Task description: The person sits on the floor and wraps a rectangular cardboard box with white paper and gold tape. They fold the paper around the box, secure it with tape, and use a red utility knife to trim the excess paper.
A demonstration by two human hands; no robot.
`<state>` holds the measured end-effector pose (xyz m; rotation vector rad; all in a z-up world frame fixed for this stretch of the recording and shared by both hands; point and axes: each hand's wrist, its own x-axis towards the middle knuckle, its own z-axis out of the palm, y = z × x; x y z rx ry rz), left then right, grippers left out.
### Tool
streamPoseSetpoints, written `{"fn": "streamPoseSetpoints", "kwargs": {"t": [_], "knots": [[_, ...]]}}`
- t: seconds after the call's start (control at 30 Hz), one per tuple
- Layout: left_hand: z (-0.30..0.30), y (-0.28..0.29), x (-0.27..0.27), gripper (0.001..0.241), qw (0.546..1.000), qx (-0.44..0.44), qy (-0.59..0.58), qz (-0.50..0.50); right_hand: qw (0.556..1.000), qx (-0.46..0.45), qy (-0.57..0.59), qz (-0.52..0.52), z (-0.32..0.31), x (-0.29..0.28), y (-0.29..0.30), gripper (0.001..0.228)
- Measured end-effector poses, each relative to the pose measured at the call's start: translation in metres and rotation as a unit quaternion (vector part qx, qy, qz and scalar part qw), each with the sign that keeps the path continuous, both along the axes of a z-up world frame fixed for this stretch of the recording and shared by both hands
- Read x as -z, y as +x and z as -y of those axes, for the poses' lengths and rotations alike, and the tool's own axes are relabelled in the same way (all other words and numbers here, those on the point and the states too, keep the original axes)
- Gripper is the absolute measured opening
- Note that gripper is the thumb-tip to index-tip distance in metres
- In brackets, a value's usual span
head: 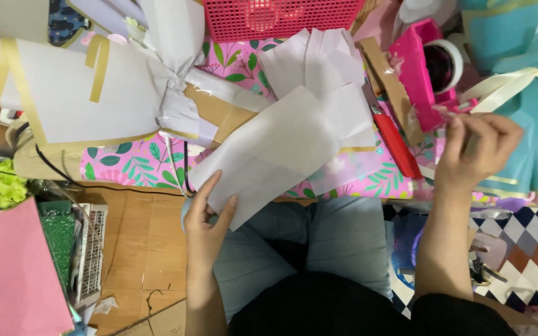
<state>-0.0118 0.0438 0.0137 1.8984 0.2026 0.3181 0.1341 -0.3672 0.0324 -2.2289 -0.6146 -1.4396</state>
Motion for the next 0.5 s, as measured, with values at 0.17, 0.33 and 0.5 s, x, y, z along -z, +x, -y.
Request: {"fn": "streamPoseSetpoints", "kwargs": {"t": [0.17, 0.33, 0.5], "knots": [[-0.001, 0.001, -0.005, 0.052, 0.999, -0.015, -0.01, -0.041, 0.989, 0.039, -0.129, -0.061, 0.022, 0.043, -0.007, 0.015], [-0.008, 0.002, 0.044, 0.054, 0.999, -0.018, -0.044, 0.001, 0.976, 0.113, -0.142, -0.122, 0.024, 0.061, -0.013, 0.009], [-0.009, 0.002, 0.043, 0.052, 1.0, -0.017, -0.026, 0.001, 0.944, 0.114, -0.168, -0.26, 0.036, 0.059, -0.018, 0.008]]}}
